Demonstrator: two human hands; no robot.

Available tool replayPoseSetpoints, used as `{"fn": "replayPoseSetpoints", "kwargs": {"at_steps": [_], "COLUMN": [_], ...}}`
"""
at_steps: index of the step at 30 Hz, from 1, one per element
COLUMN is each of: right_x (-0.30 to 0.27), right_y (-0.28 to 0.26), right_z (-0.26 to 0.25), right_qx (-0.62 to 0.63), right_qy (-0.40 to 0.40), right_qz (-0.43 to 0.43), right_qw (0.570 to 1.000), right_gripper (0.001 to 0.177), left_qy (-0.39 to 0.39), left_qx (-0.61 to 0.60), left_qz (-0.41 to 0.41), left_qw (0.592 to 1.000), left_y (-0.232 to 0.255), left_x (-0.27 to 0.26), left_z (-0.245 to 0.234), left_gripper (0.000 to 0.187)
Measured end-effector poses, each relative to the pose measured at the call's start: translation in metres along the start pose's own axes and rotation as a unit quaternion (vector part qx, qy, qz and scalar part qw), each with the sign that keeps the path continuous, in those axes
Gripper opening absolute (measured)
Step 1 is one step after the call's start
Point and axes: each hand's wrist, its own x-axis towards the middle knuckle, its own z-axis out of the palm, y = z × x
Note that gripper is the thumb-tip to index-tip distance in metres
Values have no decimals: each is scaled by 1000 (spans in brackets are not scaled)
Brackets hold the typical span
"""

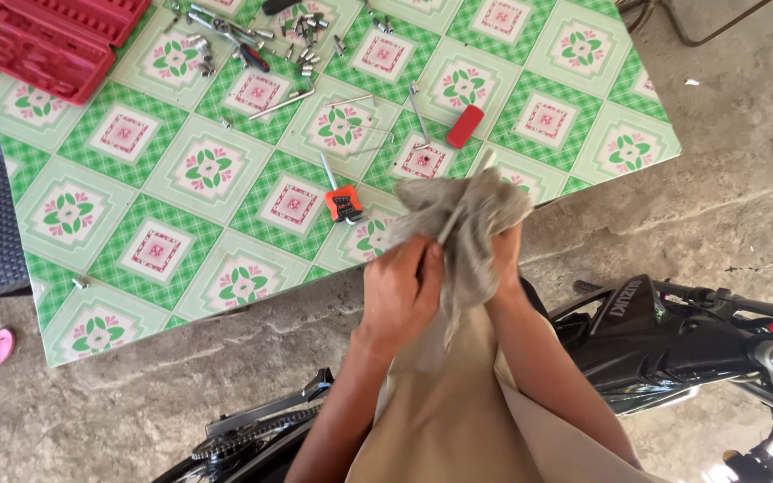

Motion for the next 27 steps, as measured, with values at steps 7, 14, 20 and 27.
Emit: {"fn": "replayPoseSetpoints", "kwargs": {"at_steps": [7,14,20,27], "right_x": [1,-22,17,13], "right_y": [-58,-16,-10,-84], "right_z": [48,33,16,57], "right_qx": [68,-75,89,356], "right_qy": [53,-48,13,77], "right_qz": [34,-25,73,218], "right_qw": [996,996,993,905], "right_gripper": [32,36,32,44], "left_qy": [-79,-64,-73,-42], "left_qx": [-110,-165,-326,-455], "left_qz": [-50,-68,-154,-141], "left_qw": [990,982,930,878], "left_y": [-1,-29,-45,-49], "left_x": [-2,-4,-25,-30], "left_z": [-1,5,12,12], "left_gripper": [9,12,22,29]}}
